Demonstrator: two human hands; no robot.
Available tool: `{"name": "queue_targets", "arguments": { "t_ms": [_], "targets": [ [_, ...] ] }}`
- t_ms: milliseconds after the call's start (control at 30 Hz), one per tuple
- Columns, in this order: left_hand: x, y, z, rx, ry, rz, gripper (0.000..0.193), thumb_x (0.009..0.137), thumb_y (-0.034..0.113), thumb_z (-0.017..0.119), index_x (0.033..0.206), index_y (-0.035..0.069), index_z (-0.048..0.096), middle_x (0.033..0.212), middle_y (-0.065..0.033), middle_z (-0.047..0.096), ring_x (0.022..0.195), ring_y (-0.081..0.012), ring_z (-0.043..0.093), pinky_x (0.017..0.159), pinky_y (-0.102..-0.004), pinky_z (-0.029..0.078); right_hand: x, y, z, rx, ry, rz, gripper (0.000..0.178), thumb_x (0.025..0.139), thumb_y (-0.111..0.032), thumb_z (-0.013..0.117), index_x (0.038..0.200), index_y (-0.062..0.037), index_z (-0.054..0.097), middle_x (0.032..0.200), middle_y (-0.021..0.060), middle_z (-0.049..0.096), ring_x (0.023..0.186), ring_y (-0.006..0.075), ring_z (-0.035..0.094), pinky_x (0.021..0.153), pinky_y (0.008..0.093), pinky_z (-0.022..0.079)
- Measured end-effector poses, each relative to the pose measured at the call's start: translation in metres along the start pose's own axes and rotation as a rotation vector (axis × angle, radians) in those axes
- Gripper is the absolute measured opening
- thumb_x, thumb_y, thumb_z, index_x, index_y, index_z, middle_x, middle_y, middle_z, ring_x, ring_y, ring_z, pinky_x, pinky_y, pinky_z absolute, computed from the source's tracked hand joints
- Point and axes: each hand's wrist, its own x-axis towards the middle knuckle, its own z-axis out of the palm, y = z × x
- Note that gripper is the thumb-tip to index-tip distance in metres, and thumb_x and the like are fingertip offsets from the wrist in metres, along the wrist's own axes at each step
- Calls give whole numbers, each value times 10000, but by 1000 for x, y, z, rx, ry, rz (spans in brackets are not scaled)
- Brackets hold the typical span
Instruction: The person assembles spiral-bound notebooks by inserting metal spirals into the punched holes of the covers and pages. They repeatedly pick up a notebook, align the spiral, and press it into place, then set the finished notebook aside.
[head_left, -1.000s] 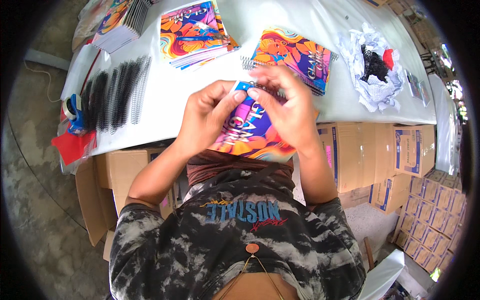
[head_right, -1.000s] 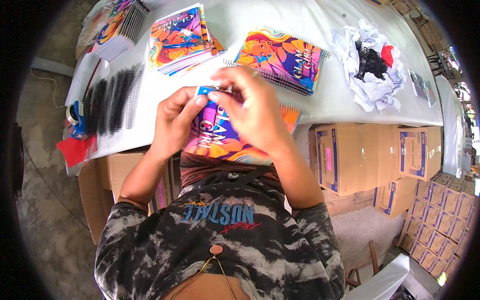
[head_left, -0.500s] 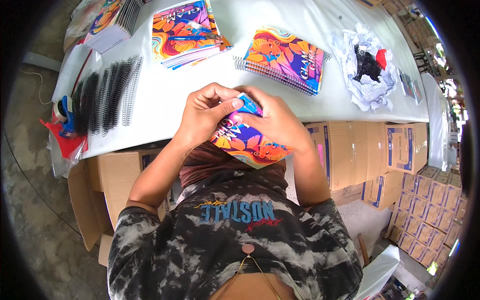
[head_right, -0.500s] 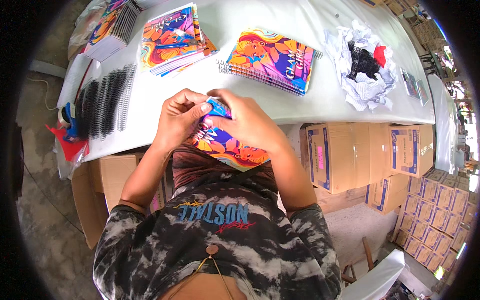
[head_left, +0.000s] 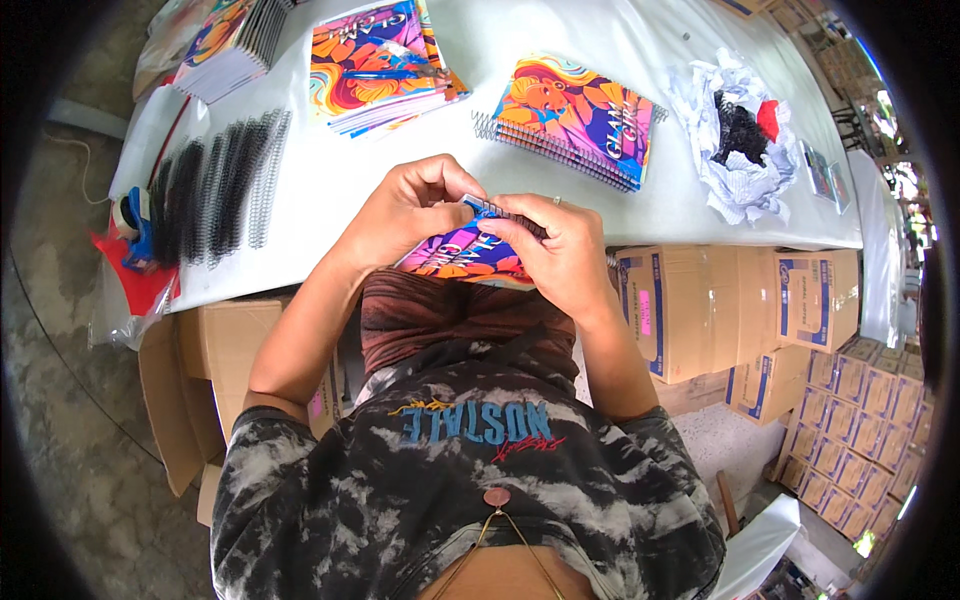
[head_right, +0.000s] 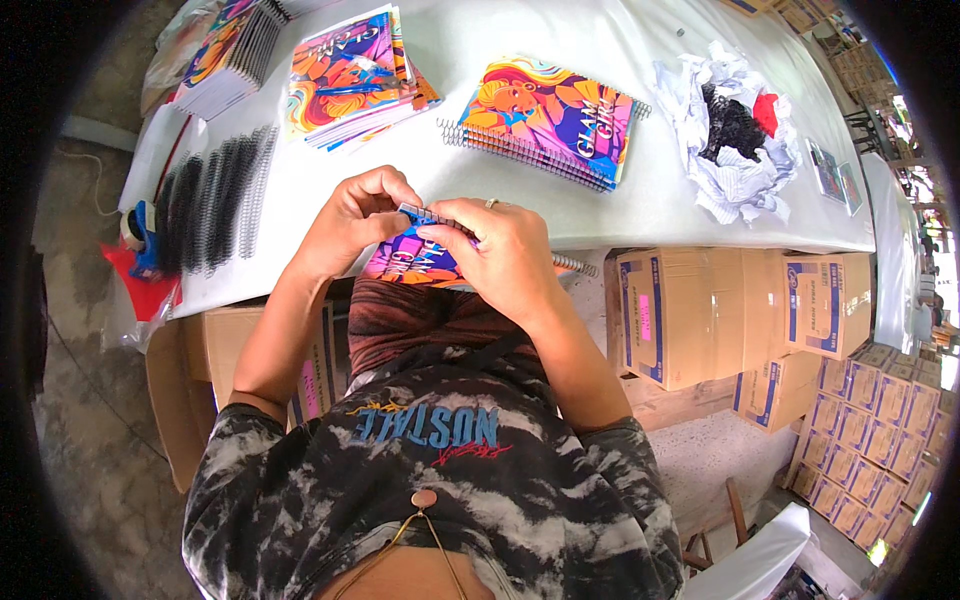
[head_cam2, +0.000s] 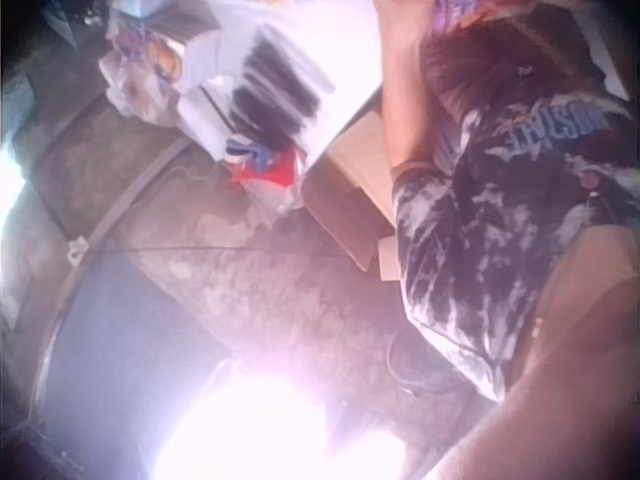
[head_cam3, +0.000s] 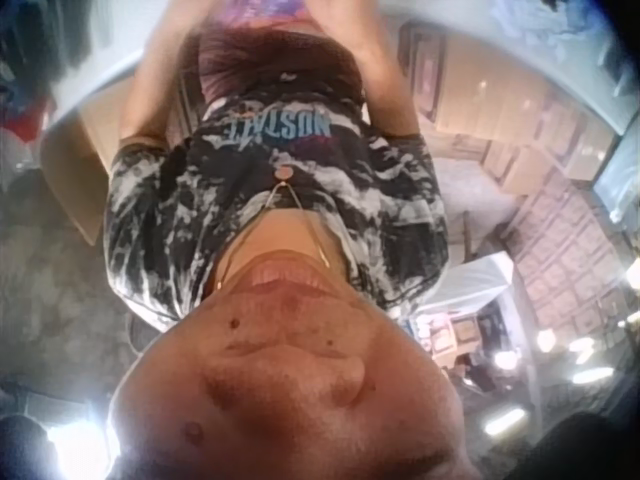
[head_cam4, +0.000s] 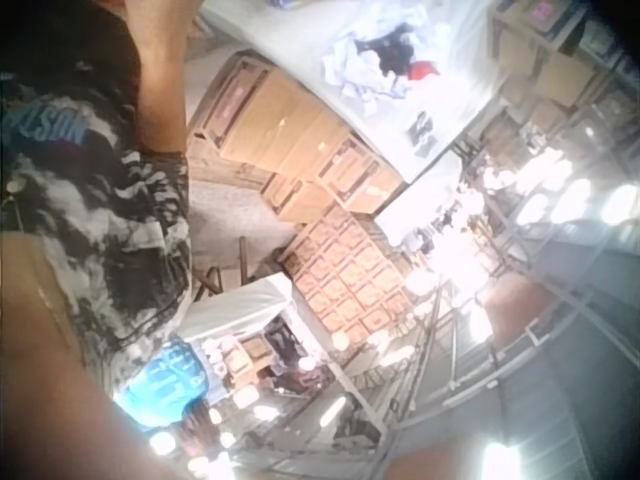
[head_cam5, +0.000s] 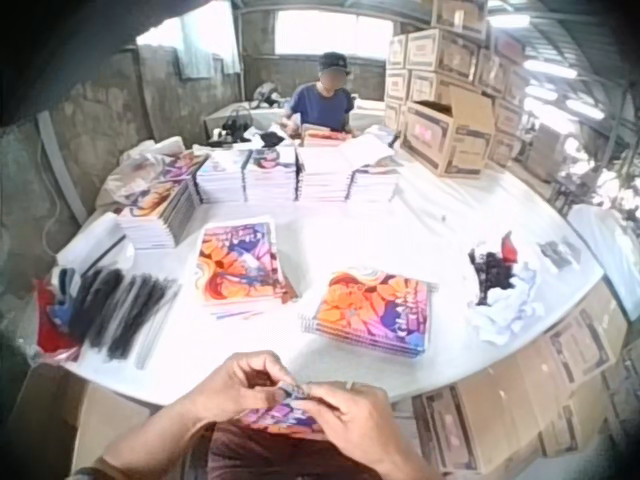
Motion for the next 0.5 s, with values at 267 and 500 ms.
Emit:
{"name": "queue_targets", "arguments": {
  "t_ms": [267,500],
  "targets": [
    [7,8,8,156,-38,11,126,754,-4,628,860,43,578,820,15,536,747,-51,500,680,-211,414,-5,-3,-7,-173,30,-72,150,745,-115,691,872,-42,657,730,113,646,595,226,615,564,320,469],
    [62,31,30,538,350,320,221,852,175,616,956,-18,593,729,-15,578,629,-60,508,570,-228,435,16,25,-85,151,873,-47,433,921,-299,497,1180,47,520,1148,151,580,1061,214,544,909,342,412]
  ]
}}
